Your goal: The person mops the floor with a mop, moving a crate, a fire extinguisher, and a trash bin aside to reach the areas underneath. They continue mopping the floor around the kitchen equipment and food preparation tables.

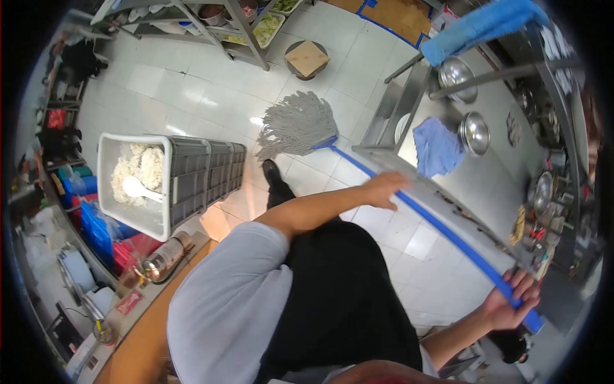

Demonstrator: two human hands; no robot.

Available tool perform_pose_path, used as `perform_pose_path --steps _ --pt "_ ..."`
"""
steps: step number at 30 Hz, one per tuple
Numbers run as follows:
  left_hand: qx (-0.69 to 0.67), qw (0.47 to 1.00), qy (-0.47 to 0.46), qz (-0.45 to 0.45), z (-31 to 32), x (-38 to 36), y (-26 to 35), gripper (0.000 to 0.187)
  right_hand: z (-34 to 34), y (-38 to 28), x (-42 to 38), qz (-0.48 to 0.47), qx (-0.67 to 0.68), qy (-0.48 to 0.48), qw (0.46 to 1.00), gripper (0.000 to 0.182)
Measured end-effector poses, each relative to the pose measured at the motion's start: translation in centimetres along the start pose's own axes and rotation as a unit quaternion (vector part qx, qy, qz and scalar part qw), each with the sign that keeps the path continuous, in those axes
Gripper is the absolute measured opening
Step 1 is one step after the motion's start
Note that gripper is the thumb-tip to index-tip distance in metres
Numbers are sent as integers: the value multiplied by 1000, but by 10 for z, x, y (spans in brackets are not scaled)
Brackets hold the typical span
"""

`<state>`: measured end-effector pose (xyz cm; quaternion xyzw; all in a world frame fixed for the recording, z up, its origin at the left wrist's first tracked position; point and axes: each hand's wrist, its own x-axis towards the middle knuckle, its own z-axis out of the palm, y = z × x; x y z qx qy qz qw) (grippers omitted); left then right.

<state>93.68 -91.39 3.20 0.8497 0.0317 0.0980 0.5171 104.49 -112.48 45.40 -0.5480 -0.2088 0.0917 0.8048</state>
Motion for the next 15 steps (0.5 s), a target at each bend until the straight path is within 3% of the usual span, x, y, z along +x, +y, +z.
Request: perform_pose_path --steps 1,4,7,10,11,14,15 --pt "-33 997 -62 32 10 21 2 62 4 0 -11 -8 0 -8 1000 43" --pt "-29 966 -247 -64 11 36 -1 42 -39 7 -18 -34 -12 -1 999 45" --pt "3 973 -228 -42 6 16 -20 37 -81 29 -36 -35 -16 -14 999 48" --pt "55 973 -218 -45 -12 -20 -89 33 -64 90 -81 20 -45 139 989 49" --pt "82 969 -215 -94 -34 -32 -112 25 -59 119 -93 36 -48 187 981 49" --pt "183 967 -131 -124 -110 -83 -226 16 25 223 -122 102 -5 210 972 49" --pt "211 967 -69 -127 -137 -106 -265 17 44 256 -131 132 6 154 979 48"
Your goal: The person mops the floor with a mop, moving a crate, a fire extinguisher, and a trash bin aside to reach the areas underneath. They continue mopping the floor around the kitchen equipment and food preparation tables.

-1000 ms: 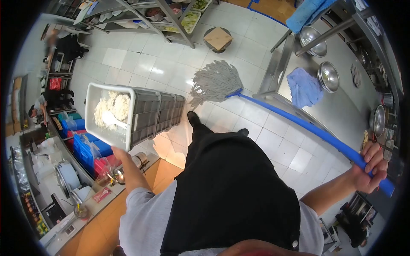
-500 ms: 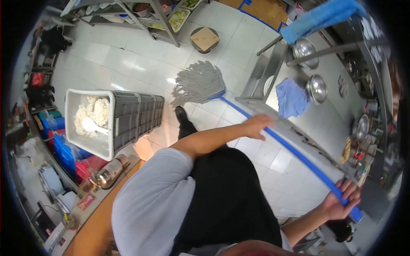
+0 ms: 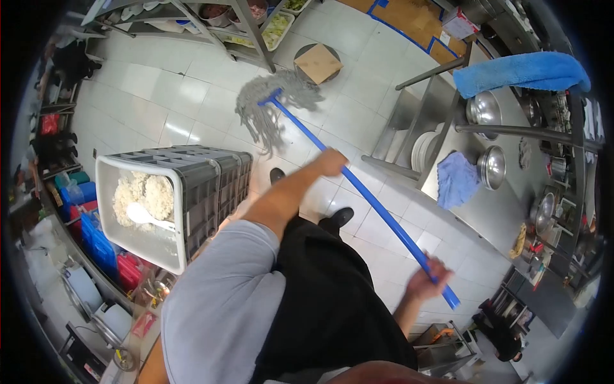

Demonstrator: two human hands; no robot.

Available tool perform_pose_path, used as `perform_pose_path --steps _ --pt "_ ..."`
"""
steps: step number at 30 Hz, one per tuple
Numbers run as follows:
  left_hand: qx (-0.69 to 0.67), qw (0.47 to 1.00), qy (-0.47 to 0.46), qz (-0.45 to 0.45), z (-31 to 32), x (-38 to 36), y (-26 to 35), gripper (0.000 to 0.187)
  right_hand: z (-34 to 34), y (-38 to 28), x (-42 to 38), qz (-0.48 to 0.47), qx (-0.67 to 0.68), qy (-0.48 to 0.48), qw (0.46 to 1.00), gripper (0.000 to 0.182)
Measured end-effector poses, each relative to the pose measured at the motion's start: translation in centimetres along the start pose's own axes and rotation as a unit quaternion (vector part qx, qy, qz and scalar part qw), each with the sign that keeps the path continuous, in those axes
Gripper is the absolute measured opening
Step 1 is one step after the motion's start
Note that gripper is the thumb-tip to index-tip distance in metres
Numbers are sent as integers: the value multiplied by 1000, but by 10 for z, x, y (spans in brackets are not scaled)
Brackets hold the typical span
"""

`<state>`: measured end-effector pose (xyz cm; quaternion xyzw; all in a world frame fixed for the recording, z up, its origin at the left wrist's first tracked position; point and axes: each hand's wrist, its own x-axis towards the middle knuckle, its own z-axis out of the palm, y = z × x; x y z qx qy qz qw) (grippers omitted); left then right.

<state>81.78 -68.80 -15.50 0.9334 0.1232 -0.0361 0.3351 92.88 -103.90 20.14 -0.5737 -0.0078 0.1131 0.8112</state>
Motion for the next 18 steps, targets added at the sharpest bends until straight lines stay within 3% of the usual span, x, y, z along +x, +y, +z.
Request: perform_pose_path --steps 1,2,3,4,6,9,12,13,16,17,18 --pt "45 998 38 1 -13 -11 -48 17 30 32 -6 9 -37 -50 998 43" --pt "84 994 -43 -46 -56 -22 -73 18 48 64 -9 8 -31 -96 995 41" --pt "81 994 27 -62 -54 -35 -117 16 54 98 -9 4 -72 -130 989 40" --pt "88 987 -30 -128 -78 -46 -140 23 67 123 -7 4 -81 -220 972 38" --pt "107 950 -28 -293 -105 -68 -152 45 101 155 -11 97 -120 -278 948 37" --pt "27 910 -32 -412 -115 -82 -130 66 97 168 -4 144 -103 -335 926 33" --pt "82 899 -9 -431 -74 -64 -95 75 62 135 3 186 -115 -329 919 27" --pt "56 898 -18 -437 -61 -54 -80 66 40 118 6 185 -109 -320 923 26" --pt "112 939 -124 -299 -38 -18 -8 52 -28 54 15 178 -129 -272 937 30" --pt "116 963 -80 -229 -14 -15 11 46 -50 27 17 171 -134 -254 943 32" --pt "157 967 -104 -171 4 -6 35 37 -69 -1 20 162 -138 -237 948 34"
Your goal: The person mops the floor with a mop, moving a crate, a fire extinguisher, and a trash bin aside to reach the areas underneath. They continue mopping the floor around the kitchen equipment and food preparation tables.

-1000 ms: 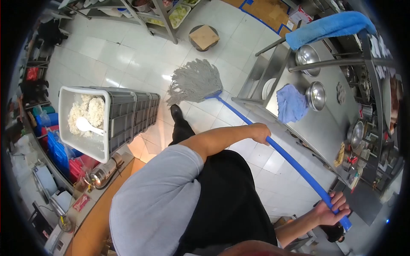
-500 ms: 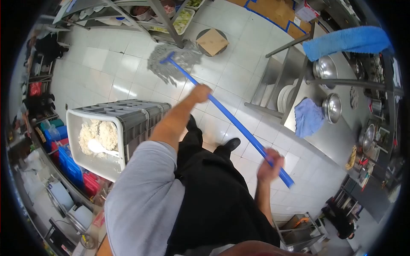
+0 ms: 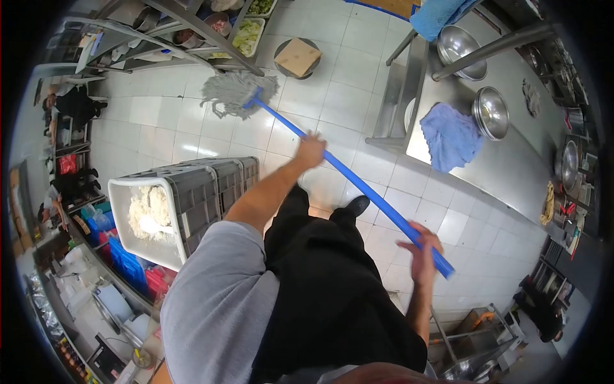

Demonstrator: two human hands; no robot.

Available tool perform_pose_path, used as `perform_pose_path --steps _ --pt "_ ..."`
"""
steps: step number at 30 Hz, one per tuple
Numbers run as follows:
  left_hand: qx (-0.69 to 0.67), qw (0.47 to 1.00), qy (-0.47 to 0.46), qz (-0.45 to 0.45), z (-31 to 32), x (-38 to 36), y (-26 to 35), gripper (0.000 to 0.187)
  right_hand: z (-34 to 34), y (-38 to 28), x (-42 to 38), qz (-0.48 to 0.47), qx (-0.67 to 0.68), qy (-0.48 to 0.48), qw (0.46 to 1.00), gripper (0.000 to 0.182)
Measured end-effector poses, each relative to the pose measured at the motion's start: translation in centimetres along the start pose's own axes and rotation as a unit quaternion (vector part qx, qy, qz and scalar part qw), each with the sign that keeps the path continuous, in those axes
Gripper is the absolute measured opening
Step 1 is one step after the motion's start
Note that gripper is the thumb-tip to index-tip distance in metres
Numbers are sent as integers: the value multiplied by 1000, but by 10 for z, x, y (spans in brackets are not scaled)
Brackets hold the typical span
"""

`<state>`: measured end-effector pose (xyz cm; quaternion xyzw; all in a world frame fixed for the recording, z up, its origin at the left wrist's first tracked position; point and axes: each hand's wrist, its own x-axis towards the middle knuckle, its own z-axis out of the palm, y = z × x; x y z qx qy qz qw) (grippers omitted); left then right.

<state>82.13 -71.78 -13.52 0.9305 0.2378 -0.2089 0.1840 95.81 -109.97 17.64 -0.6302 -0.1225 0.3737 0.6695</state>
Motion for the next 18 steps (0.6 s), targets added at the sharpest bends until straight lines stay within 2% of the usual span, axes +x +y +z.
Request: perform_pose_path --steps 1,3,4,5,6,8,10,11,14,16,18 --pt "-11 999 -1 47 -6 -6 38 29 -20 -22 -17 -12 -7 14 1000 37" --pt "-80 991 -25 102 -10 -14 110 25 -61 -65 -54 -35 -17 61 997 40" --pt "-106 986 -9 128 -14 -22 149 24 -82 -86 -74 -44 -21 95 994 42" --pt "-123 976 -16 178 -24 -32 183 25 -100 -108 -96 -91 25 171 981 44" --pt "-180 965 14 188 -7 -28 220 28 -108 -144 -115 -128 41 281 950 42" --pt "-219 937 -1 272 -19 -37 276 34 -141 -185 -145 -221 122 246 936 41" --pt "-257 896 -107 345 -41 -44 302 34 -155 -221 -166 -125 130 142 973 40" --pt "-261 894 -108 348 -38 -45 314 34 -171 -224 -168 -142 117 138 973 40" --pt "-278 897 -93 330 -34 -46 302 32 -196 -205 -148 -180 105 136 968 39" --pt "-268 916 -89 284 -45 -39 258 28 -178 -187 -97 -194 131 139 962 38" --pt "-250 943 -11 221 -26 -15 201 19 -134 -160 -40 -181 153 134 962 39"
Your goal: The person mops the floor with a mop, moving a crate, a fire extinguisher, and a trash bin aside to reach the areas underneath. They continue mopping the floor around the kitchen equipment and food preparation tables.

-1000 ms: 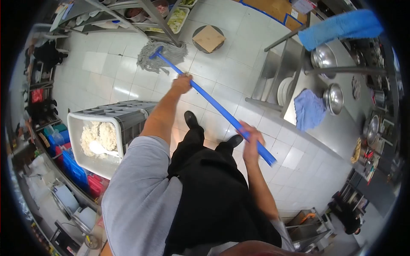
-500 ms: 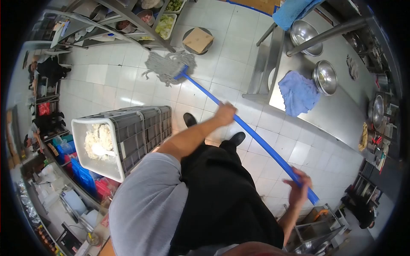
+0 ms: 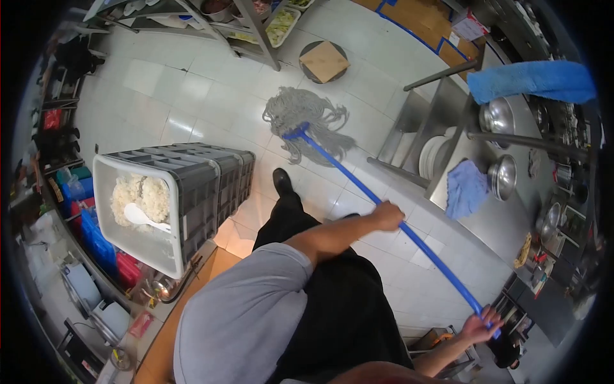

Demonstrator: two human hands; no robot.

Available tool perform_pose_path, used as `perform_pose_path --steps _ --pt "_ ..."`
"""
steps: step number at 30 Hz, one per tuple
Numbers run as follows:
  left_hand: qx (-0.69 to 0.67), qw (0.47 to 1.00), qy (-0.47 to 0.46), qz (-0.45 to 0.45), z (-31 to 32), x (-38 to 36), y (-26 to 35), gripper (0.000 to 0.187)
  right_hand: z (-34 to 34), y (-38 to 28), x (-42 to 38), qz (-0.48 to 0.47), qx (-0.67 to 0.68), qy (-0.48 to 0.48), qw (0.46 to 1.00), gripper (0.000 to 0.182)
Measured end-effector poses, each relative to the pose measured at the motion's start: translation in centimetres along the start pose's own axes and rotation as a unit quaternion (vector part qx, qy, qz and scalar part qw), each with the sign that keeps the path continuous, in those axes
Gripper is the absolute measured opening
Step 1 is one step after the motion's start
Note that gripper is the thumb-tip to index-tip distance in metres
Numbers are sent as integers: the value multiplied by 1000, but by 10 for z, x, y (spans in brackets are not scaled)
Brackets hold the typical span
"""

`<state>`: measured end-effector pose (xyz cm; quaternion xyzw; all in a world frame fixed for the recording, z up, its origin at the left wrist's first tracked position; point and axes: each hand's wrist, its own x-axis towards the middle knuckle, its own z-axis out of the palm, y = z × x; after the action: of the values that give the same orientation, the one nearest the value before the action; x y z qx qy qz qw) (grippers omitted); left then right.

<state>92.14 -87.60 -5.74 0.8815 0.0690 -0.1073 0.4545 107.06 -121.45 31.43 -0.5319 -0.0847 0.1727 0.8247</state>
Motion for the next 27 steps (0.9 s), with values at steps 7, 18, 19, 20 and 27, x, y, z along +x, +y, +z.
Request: perform_pose_path --steps 7,18,19,20,27 --pt "187 958 142 -167 -159 -103 -292 19 179 271 -4 93 38 -48 994 35" --pt "117 856 207 -459 -179 -252 -331 63 233 362 -47 207 -149 -347 903 17" --pt "115 859 198 -459 -164 -246 -320 69 218 351 -47 205 -137 -337 909 16" --pt "113 861 187 -460 -151 -238 -312 74 201 341 -46 205 -124 -327 914 16" --pt "168 955 160 -185 -46 -98 -151 22 62 139 -12 153 -116 -190 963 39"
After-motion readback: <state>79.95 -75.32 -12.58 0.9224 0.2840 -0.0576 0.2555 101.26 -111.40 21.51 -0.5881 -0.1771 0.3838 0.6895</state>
